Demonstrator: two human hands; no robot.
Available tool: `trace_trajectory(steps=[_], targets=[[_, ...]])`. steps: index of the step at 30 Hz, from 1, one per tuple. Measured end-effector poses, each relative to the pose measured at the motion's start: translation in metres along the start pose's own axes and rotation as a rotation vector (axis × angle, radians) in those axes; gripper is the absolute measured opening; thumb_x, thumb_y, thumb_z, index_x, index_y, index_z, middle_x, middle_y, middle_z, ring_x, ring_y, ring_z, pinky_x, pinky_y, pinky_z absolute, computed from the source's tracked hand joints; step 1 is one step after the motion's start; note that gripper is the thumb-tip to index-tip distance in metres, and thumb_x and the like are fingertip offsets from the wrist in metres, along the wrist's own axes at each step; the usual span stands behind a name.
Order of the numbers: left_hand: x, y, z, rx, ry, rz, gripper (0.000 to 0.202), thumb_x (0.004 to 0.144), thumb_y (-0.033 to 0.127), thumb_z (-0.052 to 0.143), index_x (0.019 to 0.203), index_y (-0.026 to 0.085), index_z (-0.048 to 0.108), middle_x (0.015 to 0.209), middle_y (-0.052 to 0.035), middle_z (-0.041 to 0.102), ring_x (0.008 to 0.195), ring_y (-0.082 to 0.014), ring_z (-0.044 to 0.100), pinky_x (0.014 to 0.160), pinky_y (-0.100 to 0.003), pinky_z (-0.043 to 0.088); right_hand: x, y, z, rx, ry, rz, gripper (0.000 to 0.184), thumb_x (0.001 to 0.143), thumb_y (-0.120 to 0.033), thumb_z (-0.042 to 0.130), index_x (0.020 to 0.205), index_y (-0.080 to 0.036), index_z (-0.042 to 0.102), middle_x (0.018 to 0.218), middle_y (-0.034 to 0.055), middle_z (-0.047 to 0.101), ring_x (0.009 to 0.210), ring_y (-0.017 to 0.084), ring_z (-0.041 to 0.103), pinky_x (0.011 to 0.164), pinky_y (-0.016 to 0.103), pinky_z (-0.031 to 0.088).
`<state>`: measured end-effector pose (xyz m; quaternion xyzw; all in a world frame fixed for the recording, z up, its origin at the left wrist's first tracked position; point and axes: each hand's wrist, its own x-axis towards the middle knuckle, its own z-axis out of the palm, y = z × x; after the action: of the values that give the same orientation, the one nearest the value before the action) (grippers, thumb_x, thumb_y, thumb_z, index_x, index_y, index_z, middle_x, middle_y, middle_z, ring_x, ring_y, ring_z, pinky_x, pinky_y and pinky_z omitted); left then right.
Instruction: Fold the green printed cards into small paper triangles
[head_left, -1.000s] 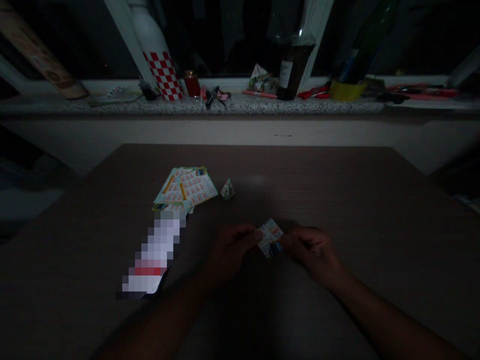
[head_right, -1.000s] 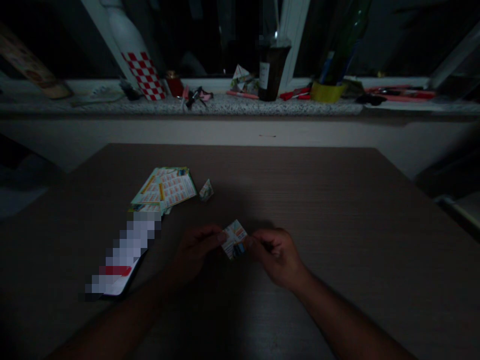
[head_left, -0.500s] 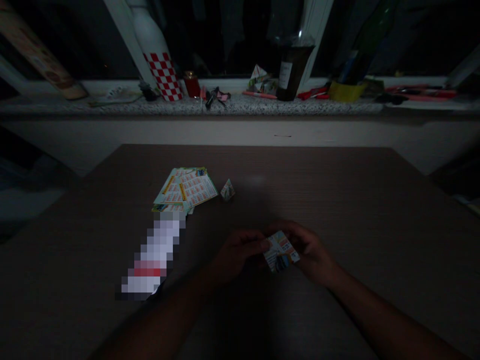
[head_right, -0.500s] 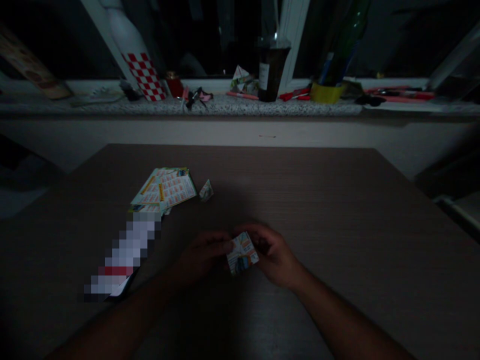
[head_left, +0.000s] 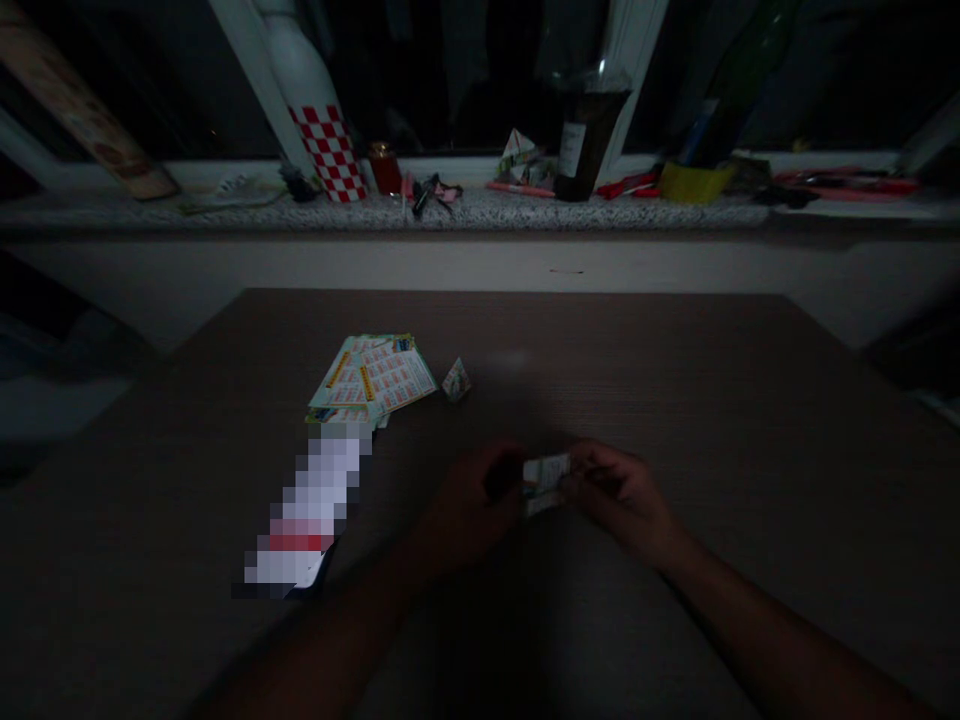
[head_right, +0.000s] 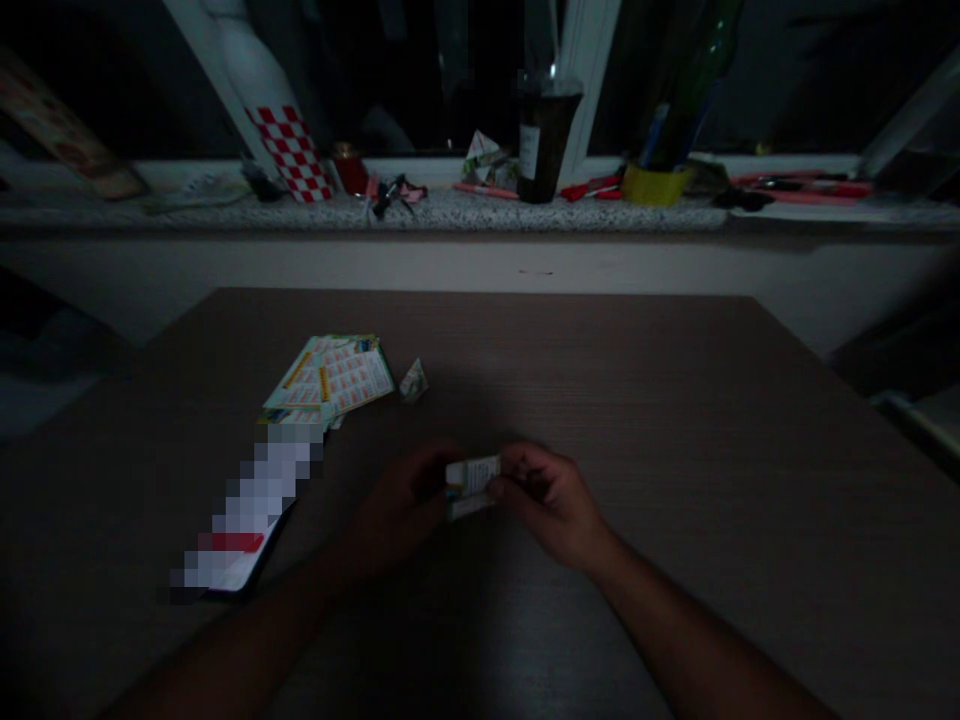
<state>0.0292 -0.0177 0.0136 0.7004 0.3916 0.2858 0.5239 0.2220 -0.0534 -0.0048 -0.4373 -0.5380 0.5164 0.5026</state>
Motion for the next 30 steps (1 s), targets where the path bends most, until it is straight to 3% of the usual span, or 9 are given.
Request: trace_trajectory(steps=[4,7,10,14,19,23,30], targets=[[-0.003,0.000,-0.004,0.073,0.102,0.157,0.042,0.073,0.012,0.062,0.113,0.021,0.055,0.101,-0.0041,0.066,0.089,-0.0188,0.063,0.076,-0.028,0.049,0.001,0.003,0.001,0.073,0.045,0.022,0.026,0.080,-0.038,0.070,0.100,-0.022,0.067,0.072,0.0006,0.064,0.065,0.013,0.059,0.060,0.025,0.049],[-0.004,0.003,-0.009,0.215,0.124,0.293,0.031,0.073,0.011,0.061,0.103,0.021,0.060,0.093,-0.0031,0.067,0.082,-0.0168,0.063,0.076,-0.028,0.048,0.003,0.003,0.002,0.105,0.062,0.009,0.039,0.080,-0.034,0.071,0.115,-0.023,0.060,0.071,-0.0016,0.062,0.060,0.011,0.058,0.054,0.022,0.046],[-0.003,0.005,-0.013,0.254,0.104,0.363,0.017,0.075,0.015,0.062,0.091,0.020,0.064,0.086,-0.0034,0.068,0.078,-0.0165,0.063,0.073,-0.029,0.049,0.003,0.002,0.002,0.112,0.086,-0.016,0.030,0.079,-0.034,0.072,0.104,-0.021,0.062,0.069,-0.0017,0.063,0.059,0.011,0.058,0.054,0.022,0.046],[-0.001,0.004,-0.014,0.231,0.129,0.331,0.010,0.075,0.019,0.064,0.084,0.020,0.067,0.083,-0.0037,0.071,0.076,-0.0168,0.065,0.071,-0.028,0.050,0.001,0.000,0.001,0.047,0.143,-0.049,0.018,0.078,-0.035,0.073,0.084,-0.020,0.066,0.066,-0.0002,0.064,0.057,0.011,0.058,0.052,0.021,0.046],[-0.002,0.003,-0.014,0.215,0.265,0.282,0.008,0.074,0.016,0.067,0.080,0.021,0.069,0.079,-0.0017,0.072,0.073,-0.0158,0.066,0.069,-0.026,0.051,0.000,-0.002,-0.001,0.021,0.064,-0.174,0.016,0.076,-0.031,0.074,0.090,-0.024,0.072,0.083,0.0041,0.071,0.074,0.016,0.066,0.065,0.027,0.053],[-0.002,0.004,-0.015,0.177,0.261,0.296,0.010,0.073,0.018,0.071,0.082,0.021,0.071,0.080,-0.0016,0.073,0.074,-0.0161,0.067,0.069,-0.026,0.052,0.001,-0.001,-0.002,-0.039,0.073,-0.224,0.014,0.075,-0.025,0.075,0.089,-0.024,0.074,0.085,0.0048,0.073,0.076,0.017,0.067,0.066,0.028,0.054],[-0.001,0.007,-0.016,0.050,0.223,0.238,0.009,0.075,0.021,0.071,0.084,0.022,0.074,0.084,-0.0025,0.074,0.079,-0.0169,0.068,0.071,-0.027,0.053,0.002,-0.006,-0.002,-0.120,0.143,-0.248,0.009,0.079,-0.031,0.071,0.081,-0.023,0.074,0.077,0.0050,0.073,0.069,0.017,0.067,0.061,0.027,0.054]])
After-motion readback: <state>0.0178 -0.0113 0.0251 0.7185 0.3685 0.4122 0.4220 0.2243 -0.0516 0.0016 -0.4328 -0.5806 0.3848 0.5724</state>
